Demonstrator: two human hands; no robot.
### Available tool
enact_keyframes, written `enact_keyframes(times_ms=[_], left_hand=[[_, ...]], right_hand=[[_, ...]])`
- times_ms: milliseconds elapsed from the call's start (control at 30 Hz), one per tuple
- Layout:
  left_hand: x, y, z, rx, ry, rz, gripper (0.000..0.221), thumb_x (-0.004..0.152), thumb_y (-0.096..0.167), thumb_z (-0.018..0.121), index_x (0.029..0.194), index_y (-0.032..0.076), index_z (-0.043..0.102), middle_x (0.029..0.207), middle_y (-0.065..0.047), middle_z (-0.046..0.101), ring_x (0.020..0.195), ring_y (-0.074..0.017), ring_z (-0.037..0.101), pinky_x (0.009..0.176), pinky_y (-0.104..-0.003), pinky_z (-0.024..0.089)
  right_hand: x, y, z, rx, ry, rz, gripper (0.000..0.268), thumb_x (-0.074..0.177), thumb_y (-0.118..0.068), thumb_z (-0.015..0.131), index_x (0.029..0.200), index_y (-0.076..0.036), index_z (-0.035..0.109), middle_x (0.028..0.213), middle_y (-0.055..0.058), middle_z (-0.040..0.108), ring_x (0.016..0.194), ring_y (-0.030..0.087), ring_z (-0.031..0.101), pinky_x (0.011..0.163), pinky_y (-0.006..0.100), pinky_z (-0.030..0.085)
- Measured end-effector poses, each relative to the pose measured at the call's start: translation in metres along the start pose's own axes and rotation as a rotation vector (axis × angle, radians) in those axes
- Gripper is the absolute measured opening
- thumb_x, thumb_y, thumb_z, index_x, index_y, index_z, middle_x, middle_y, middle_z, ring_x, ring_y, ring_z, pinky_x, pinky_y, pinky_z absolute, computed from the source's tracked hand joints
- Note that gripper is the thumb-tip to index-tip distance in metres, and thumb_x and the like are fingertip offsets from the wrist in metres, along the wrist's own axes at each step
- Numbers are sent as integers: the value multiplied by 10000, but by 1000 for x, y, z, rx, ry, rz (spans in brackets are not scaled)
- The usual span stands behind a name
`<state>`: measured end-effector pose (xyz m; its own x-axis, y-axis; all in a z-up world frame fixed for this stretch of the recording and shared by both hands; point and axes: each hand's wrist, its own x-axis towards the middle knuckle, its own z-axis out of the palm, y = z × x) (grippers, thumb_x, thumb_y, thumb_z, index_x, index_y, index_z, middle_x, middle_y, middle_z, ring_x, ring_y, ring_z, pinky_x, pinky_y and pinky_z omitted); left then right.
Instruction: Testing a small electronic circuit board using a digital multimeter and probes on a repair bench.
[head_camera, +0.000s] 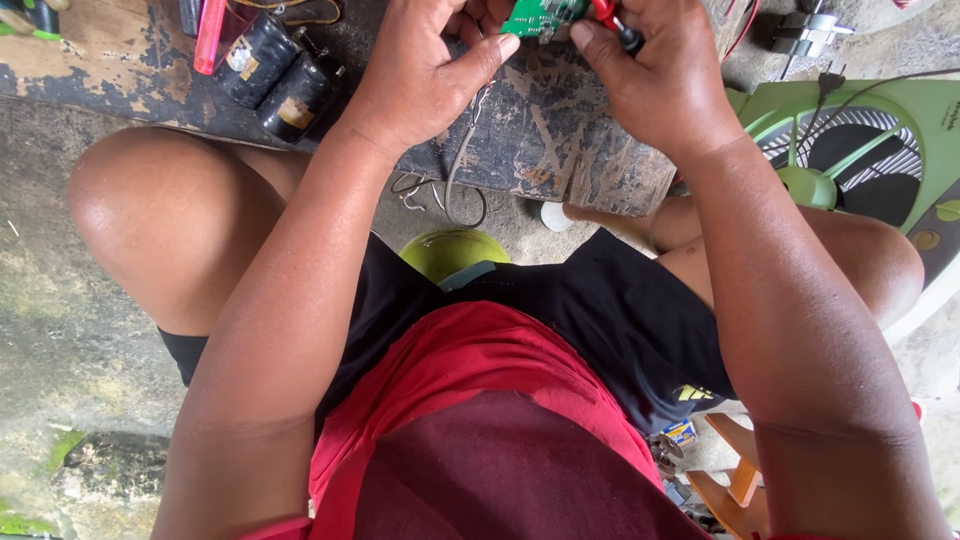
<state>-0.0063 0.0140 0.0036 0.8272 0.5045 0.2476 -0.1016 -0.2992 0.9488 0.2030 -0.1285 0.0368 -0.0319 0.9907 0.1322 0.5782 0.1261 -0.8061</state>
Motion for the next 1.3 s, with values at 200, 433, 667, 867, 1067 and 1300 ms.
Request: enact_keyframes(times_ms=[200,433,667,867,1067,1300], left_hand=[[0,20,-5,-45,48,7,158,1018,-128,603,1101,7,616,944,-83,611,764,-180,599,730,-317,526],[0,35,-9,43,87,-15,173,1042,-122,625,1178,-18,648,1064,-110,673,975,-210,642,859,-332,528],[-5,24,2,-142,156,-138,209,1024,-122,601,1162,34,625,1016,-77,635,943,-144,594,839,-282,521],[-6,15,12,-196,207,-152,282,990,-153,633,1140,80,683,1064,-35,683,944,-115,630,803,-251,536],[-8,4,11,-183,182,-142,256,990,-144,615,1151,55,625,1030,-55,632,937,-139,603,831,-285,569],[-7,7,7,-209,150,-117,243,986,-122,590,1149,57,609,1009,-62,646,897,-152,626,802,-288,553]], right_hand=[[-5,-6,10,194,93,129,118,1155,98,660,1246,40,611,1031,95,600,959,211,582,854,363,464],[-8,-15,12,120,198,137,154,1122,42,770,1114,-32,636,867,23,533,735,150,445,678,331,386],[-6,-17,13,113,150,141,105,1137,30,714,1104,-16,626,852,38,493,748,169,440,696,359,378],[-3,-12,13,96,120,130,111,1119,17,675,1224,-9,650,991,70,637,875,212,580,757,404,444],[-4,-5,17,101,90,127,185,1133,-22,653,1310,-12,599,1132,124,689,1002,298,679,810,451,504],[3,-1,16,105,47,98,197,1152,1,599,1343,-16,553,1147,119,649,1019,272,617,861,446,467]])
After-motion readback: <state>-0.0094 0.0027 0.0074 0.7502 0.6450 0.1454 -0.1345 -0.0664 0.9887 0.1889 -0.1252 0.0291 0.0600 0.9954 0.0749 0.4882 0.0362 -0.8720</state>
